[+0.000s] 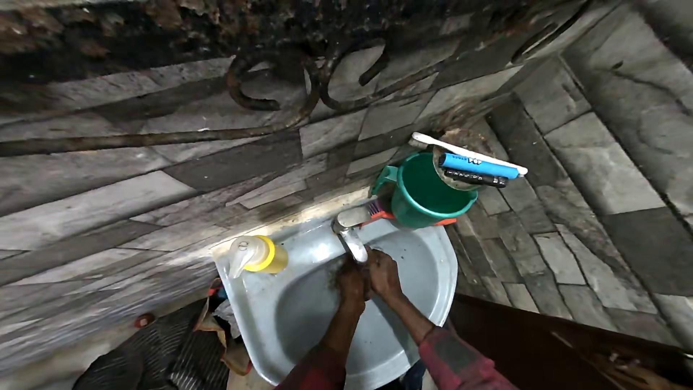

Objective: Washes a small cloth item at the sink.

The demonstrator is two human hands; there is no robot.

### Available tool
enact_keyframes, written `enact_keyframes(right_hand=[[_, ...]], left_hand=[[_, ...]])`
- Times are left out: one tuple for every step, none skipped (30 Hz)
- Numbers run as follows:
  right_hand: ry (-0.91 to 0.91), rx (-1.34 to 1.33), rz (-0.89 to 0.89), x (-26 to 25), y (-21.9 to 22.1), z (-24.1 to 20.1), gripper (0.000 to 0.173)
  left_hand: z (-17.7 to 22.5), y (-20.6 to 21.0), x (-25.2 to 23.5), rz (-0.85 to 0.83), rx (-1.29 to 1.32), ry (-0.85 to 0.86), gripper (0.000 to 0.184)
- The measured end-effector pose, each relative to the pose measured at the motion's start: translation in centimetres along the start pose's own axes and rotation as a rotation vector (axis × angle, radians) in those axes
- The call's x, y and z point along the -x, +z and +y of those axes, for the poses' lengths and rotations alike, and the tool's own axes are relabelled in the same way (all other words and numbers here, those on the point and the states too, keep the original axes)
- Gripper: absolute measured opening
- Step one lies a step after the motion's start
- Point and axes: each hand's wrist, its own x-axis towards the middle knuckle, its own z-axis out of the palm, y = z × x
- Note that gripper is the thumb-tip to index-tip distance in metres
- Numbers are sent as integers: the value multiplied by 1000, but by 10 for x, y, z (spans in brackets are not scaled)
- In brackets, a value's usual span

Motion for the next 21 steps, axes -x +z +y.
enact_keyframes(right_hand=[[29, -27, -19, 0, -1, 2, 53], [49, -62, -32, -2, -1, 5, 55], [66, -99, -44, -4, 2, 8, 57], [81, -131, -67, -7, 5, 12, 58], [92, -171, -92, -8, 8, 14, 58], [101, -225, -107, -8, 11, 17, 58], [124, -293, -121, -7, 11, 18, 58], [157, -368, -131, -4, 10, 16, 59], [188, -428, -132, 0, 8, 14, 61], [209, -470, -137, 3, 3, 10, 62], [196, -472, -148, 6, -5, 6, 62], [156, -458, -168, 8, -15, 3, 56], [106, -443, -182, 11, -24, 2, 46], [49, -427, -189, 15, -33, 3, 36], [-3, -398, -195, 20, -40, 4, 33], [-40, -365, -210, 25, -46, 4, 35], [-64, -343, -227, 31, -50, 3, 37], [-76, -340, -245, 38, -53, 0, 39], [-80, -358, -258, 46, -56, -3, 40], [-82, -388, -271, 53, -58, -5, 40], [-85, -427, -282, 60, -59, -7, 40]], left_hand=[[-5, 1, -4, 22, -68, 40, 35], [-8, 1, -8, 45, -165, 78, 35], [-9, -1, -12, 54, -245, 117, 33], [-10, -5, -15, 53, -304, 157, 33], [-12, -10, -17, 43, -335, 196, 34], [-12, -15, -19, 21, -334, 228, 35], [-13, -19, -21, -8, -290, 235, 35], [-15, -23, -23, -32, -227, 227, 35], [-16, -30, -24, -40, -180, 215, 35], [-16, -37, -25, -38, -165, 201, 36], [-15, -46, -26, -40, -184, 196, 36], [-15, -56, -27, -60, -234, 200, 37], [-14, -66, -27, -96, -302, 207, 36], [-13, -73, -26, -128, -388, 221, 35], [-10, -77, -23, -145, -478, 233, 34], [-5, -78, -18, -146, -575, 246, 34], [0, -78, -12, -139, -684, 265, 36], [5, -78, -8, -138, -809, 291, 41], [10, -78, -3, -156, -926, 315, 47], [15, -79, 2, -206, -1019, 339, 54], [20, -80, 7, -290, -1062, 374, 60]])
